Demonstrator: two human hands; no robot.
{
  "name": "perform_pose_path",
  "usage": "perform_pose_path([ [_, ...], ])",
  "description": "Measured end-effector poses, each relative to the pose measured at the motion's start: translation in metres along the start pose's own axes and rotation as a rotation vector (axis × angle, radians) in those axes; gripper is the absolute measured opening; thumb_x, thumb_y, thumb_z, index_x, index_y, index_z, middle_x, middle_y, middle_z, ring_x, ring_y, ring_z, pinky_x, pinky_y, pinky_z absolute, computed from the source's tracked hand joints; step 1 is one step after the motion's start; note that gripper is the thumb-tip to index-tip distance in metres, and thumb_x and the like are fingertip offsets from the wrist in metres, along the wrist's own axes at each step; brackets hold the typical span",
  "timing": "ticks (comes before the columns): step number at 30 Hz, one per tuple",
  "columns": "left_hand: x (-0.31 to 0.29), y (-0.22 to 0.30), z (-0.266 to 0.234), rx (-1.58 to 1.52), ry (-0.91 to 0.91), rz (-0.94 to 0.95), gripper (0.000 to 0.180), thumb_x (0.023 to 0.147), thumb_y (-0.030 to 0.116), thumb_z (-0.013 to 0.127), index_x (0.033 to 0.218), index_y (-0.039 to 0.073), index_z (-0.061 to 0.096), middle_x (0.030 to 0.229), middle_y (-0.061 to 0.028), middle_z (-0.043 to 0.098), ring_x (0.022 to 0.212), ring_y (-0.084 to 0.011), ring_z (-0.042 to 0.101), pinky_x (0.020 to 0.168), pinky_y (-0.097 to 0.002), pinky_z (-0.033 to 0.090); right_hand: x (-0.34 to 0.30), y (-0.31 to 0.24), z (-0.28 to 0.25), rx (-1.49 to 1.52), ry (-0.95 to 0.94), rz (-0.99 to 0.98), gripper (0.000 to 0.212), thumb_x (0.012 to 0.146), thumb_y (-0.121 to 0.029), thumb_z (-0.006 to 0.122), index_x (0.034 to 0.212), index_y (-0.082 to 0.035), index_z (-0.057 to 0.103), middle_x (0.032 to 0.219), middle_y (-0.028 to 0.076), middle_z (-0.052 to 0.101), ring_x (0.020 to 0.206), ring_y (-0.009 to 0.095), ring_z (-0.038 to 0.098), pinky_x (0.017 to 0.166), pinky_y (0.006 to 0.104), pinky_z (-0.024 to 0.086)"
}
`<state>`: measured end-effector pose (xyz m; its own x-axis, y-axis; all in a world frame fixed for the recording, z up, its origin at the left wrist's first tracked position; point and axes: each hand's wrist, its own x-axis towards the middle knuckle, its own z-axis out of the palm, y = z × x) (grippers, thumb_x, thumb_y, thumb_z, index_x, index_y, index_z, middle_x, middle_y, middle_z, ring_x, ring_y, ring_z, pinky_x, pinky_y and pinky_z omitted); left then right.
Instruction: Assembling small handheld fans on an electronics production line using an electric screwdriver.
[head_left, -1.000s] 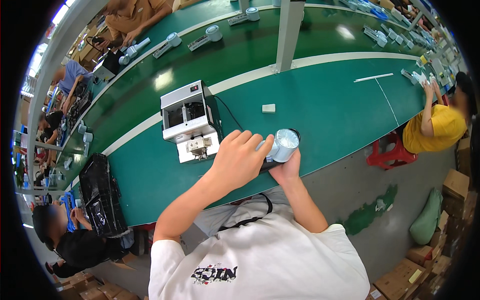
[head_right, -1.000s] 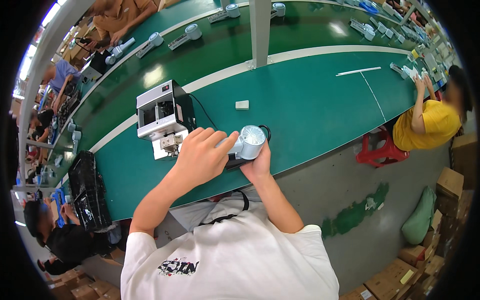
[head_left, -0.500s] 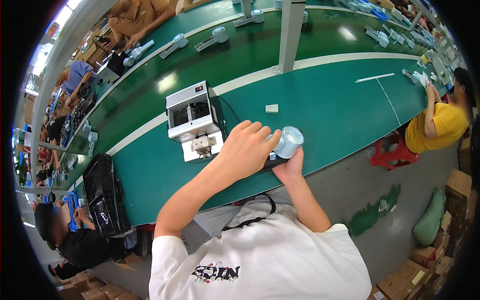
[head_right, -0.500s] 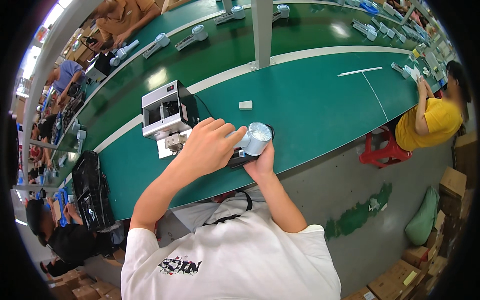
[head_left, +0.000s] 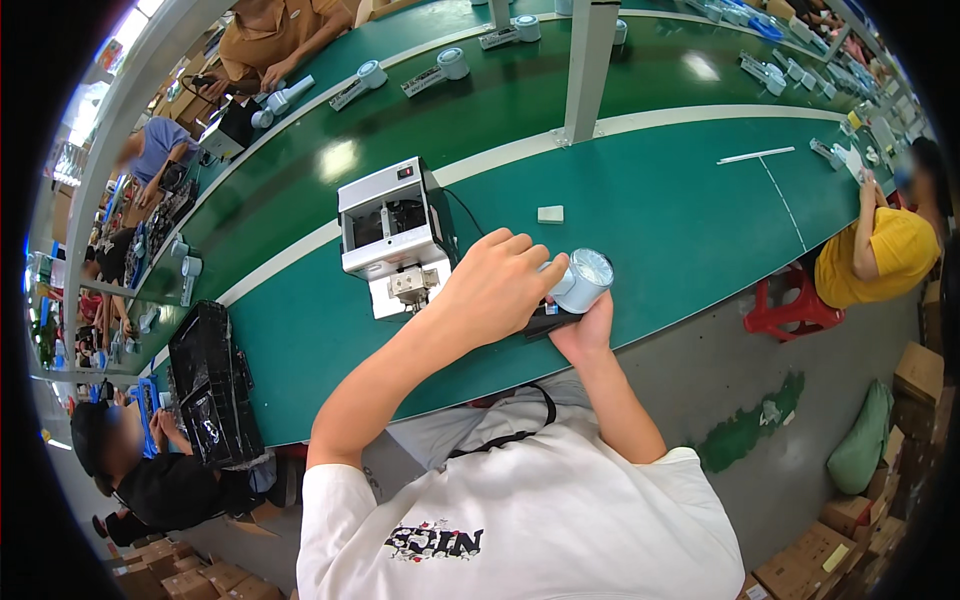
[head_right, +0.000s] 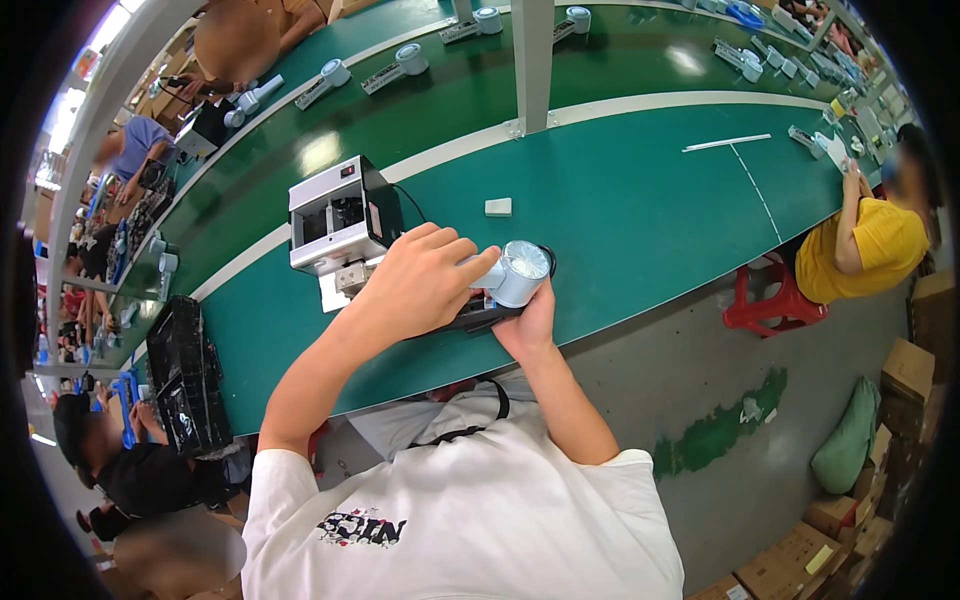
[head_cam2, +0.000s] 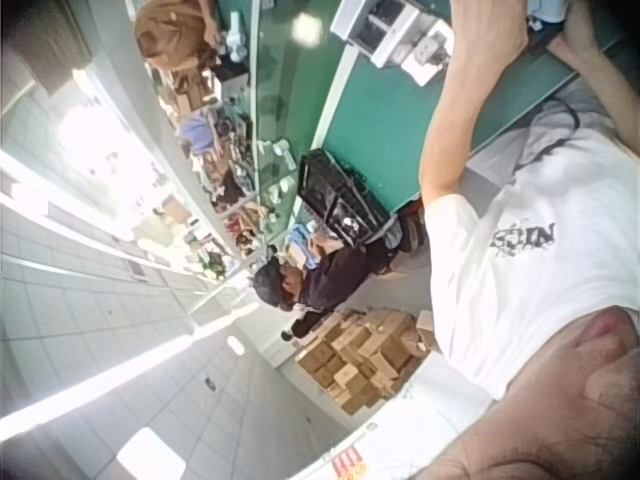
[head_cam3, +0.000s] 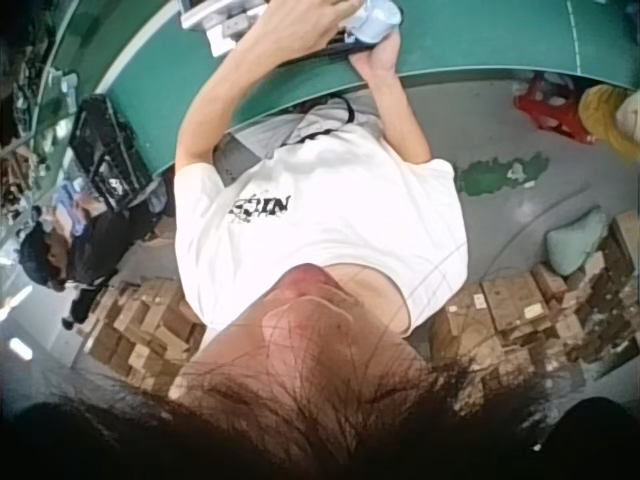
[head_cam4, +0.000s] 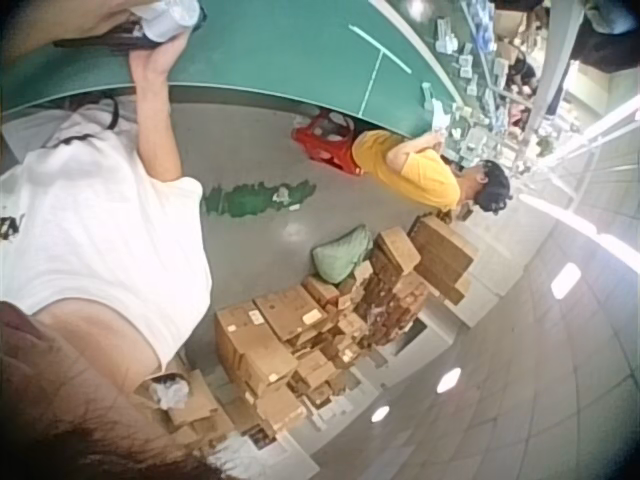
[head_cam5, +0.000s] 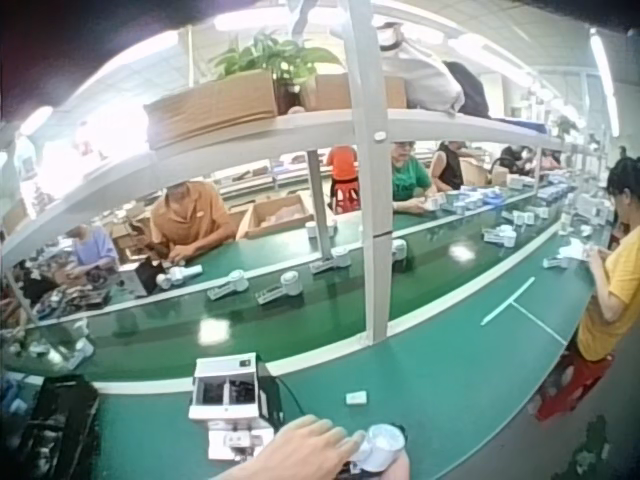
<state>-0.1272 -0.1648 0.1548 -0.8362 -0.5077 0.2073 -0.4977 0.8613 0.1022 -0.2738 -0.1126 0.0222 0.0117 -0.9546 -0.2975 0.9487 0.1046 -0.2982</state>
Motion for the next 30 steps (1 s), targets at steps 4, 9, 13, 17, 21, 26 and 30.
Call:
perform_pose_path([
  [4,0.0,0.002,-0.006,0.013,-0.002,0.001,0.045,0.075,0.014,0.077,0.118,0.004,0.067,0.09,-0.0062,0.066,0.085,-0.0235,0.063,0.081,-0.0365,0.049,0.008,0.002,-0.021,0.014,-0.245,0.007,0.043,0.104,-0.044,0.032,0.116,-0.014,0.06,0.111,0.004,0.066,0.097,0.021,0.063,0.085,0.0398,0.051],
  [9,0.003,-0.001,0.0,0.016,0.006,0.01,0.045,0.076,0.016,0.078,0.118,0.005,0.067,0.09,-0.0061,0.066,0.084,-0.0231,0.063,0.08,-0.0364,0.049,0.011,0.003,-0.023,0.014,-0.236,0.002,0.044,0.104,-0.044,0.031,0.116,-0.014,0.06,0.109,0.005,0.066,0.093,0.02,0.063,0.082,0.0389,0.05],
  [13,0.0,0.0,0.002,0.027,0.016,0.015,0.045,0.076,0.017,0.078,0.118,0.005,0.067,0.089,-0.0058,0.066,0.084,-0.0231,0.063,0.08,-0.0364,0.049,0.008,0.003,-0.019,0.012,-0.219,0.006,0.044,0.104,-0.044,0.03,0.116,-0.014,0.06,0.109,0.005,0.066,0.094,0.02,0.063,0.083,0.039,0.051],
  [17,-0.001,0.001,-0.001,0.028,0.005,0.013,0.044,0.077,0.017,0.077,0.118,0.005,0.067,0.089,-0.0057,0.065,0.084,-0.023,0.063,0.08,-0.0364,0.049,0.004,0.003,-0.014,0.006,-0.202,-0.007,0.042,0.104,-0.043,0.031,0.116,-0.014,0.06,0.109,0.004,0.066,0.094,0.02,0.063,0.082,0.038,0.051],
  [21,-0.001,0.002,-0.001,0.034,0.0,0.018,0.044,0.077,0.016,0.076,0.118,0.004,0.067,0.088,-0.0057,0.065,0.085,-0.0227,0.063,0.08,-0.0361,0.049,0.002,0.002,-0.001,-0.005,-0.038,-0.016,0.036,0.101,-0.036,0.034,0.109,-0.013,0.061,0.096,0.004,0.065,0.08,0.02,0.059,0.074,0.0363,0.05],
  [26,-0.001,0.001,-0.001,0.019,0.013,0.011,0.045,0.076,0.015,0.076,0.118,0.003,0.067,0.088,-0.0056,0.065,0.084,-0.0228,0.064,0.08,-0.0358,0.049,0.005,0.001,-0.008,-0.006,-0.103,-0.002,0.038,0.101,-0.037,0.034,0.111,-0.013,0.062,0.101,0.004,0.066,0.086,0.02,0.061,0.079,0.0374,0.051],
  [30,-0.005,0.0,0.0,0.05,0.021,0.004,0.044,0.076,0.015,0.074,0.117,0.004,0.067,0.087,-0.0054,0.066,0.084,-0.0224,0.064,0.079,-0.0354,0.049,0.005,0.003,-0.008,0.0,-0.101,0.021,0.04,0.103,-0.04,0.033,0.115,-0.014,0.061,0.11,0.004,0.066,0.1,0.021,0.063,0.086,0.0389,0.051],
])
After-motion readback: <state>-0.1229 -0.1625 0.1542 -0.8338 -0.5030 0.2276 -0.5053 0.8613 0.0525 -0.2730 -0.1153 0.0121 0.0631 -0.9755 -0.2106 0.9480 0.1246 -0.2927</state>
